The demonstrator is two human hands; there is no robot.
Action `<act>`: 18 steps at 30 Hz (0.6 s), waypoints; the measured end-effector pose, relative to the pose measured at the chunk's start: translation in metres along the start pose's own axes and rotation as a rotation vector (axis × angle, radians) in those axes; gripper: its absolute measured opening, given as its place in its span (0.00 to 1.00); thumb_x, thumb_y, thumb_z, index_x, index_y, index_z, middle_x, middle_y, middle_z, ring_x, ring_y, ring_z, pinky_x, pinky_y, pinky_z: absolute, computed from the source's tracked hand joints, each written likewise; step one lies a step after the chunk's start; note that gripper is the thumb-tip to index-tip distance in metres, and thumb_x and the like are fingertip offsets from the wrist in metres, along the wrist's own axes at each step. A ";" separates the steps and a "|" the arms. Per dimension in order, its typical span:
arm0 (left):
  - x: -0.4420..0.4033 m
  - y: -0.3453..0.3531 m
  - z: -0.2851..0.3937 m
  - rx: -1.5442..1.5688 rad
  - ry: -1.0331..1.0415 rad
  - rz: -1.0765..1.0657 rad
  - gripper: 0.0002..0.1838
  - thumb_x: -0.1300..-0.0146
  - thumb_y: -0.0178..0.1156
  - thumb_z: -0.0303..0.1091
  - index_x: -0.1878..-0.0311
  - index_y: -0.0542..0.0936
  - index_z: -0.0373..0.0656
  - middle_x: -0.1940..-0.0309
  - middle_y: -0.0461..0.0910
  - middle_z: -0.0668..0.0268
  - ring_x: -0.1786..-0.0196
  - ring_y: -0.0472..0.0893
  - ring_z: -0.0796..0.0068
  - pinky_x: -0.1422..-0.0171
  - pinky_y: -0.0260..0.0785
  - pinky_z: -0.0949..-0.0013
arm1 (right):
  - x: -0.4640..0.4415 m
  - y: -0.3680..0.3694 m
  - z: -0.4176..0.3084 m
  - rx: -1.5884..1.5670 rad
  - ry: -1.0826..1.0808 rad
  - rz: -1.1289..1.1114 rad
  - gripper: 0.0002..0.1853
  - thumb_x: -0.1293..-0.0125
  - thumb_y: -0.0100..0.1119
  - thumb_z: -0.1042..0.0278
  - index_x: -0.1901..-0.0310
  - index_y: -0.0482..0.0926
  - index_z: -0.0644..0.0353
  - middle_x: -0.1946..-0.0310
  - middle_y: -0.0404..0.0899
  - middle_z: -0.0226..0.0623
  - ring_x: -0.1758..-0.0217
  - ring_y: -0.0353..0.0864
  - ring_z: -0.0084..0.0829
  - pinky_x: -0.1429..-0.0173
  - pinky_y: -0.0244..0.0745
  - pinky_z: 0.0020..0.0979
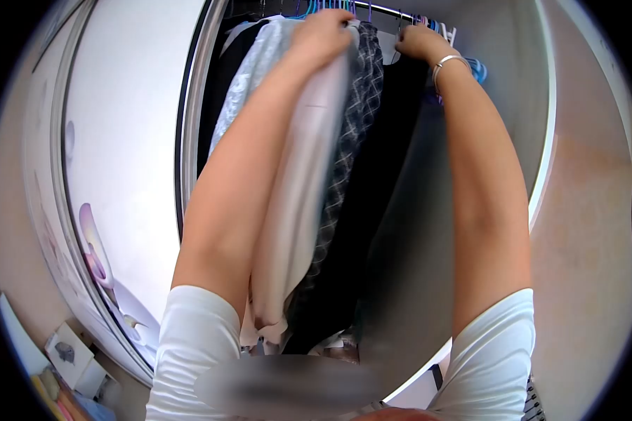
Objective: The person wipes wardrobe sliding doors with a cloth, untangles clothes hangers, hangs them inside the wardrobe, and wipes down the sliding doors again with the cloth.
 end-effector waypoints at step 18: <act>0.011 0.048 0.079 0.023 -0.046 -0.356 0.35 0.38 0.51 0.51 0.32 0.62 0.39 0.40 0.73 0.49 0.37 0.73 0.52 0.27 0.43 0.37 | 0.055 0.003 0.041 -0.412 0.163 0.514 0.17 0.36 0.48 0.67 0.47 0.78 0.57 0.53 0.80 0.50 0.46 0.77 0.49 0.41 0.71 0.41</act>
Point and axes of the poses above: each hand's wrist, its own x-axis away from the middle knuckle, its own y-axis out of the palm, z = x × y, the point moved 3 cm from there along -x, towards the middle knuckle
